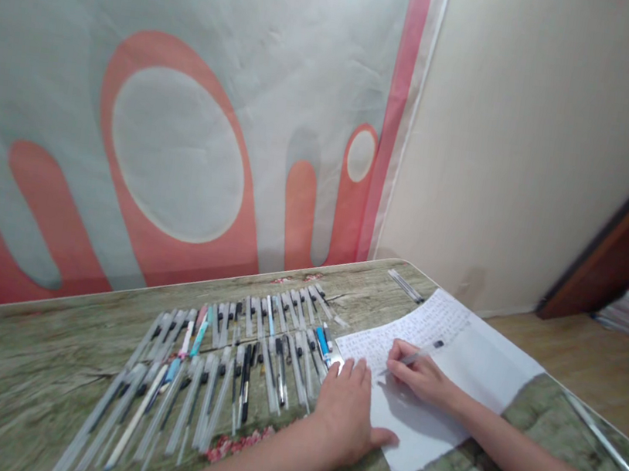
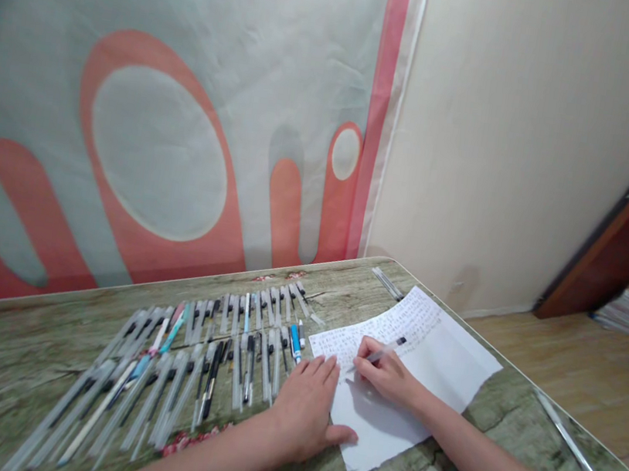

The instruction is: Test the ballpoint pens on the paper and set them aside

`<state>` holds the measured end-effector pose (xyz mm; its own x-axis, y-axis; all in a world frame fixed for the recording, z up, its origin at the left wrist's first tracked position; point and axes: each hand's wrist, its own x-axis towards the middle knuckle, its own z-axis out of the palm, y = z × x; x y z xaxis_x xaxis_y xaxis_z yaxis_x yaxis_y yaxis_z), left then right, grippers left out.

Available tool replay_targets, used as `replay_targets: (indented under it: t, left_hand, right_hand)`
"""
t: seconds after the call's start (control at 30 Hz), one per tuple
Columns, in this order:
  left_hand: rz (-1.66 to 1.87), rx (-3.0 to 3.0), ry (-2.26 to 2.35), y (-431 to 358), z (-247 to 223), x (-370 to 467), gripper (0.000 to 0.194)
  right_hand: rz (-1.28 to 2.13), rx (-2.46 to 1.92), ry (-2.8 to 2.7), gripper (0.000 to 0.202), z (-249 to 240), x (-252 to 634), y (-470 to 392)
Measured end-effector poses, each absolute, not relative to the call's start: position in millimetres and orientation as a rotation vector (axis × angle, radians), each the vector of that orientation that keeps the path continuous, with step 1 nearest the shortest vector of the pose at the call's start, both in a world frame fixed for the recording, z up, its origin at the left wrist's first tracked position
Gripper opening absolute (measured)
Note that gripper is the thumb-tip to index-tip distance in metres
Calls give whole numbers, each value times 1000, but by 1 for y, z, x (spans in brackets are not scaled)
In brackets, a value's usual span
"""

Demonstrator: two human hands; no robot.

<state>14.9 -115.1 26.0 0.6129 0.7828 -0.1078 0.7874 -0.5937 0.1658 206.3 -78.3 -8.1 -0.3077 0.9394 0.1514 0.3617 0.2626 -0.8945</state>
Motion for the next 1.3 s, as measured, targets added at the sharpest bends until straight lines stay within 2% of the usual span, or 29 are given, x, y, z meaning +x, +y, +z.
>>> replay_targets:
  t: [0.4,1.3]
  left_hand:
    - [-34,2656,1289,-115,26,15,96]
    - [-29,2665,1284,-114,26,15,96]
  right_hand:
    - [797,-1167,-1976,13,-9,208,-78]
    - [867,-1157,-1968,13,-11,210,-76]
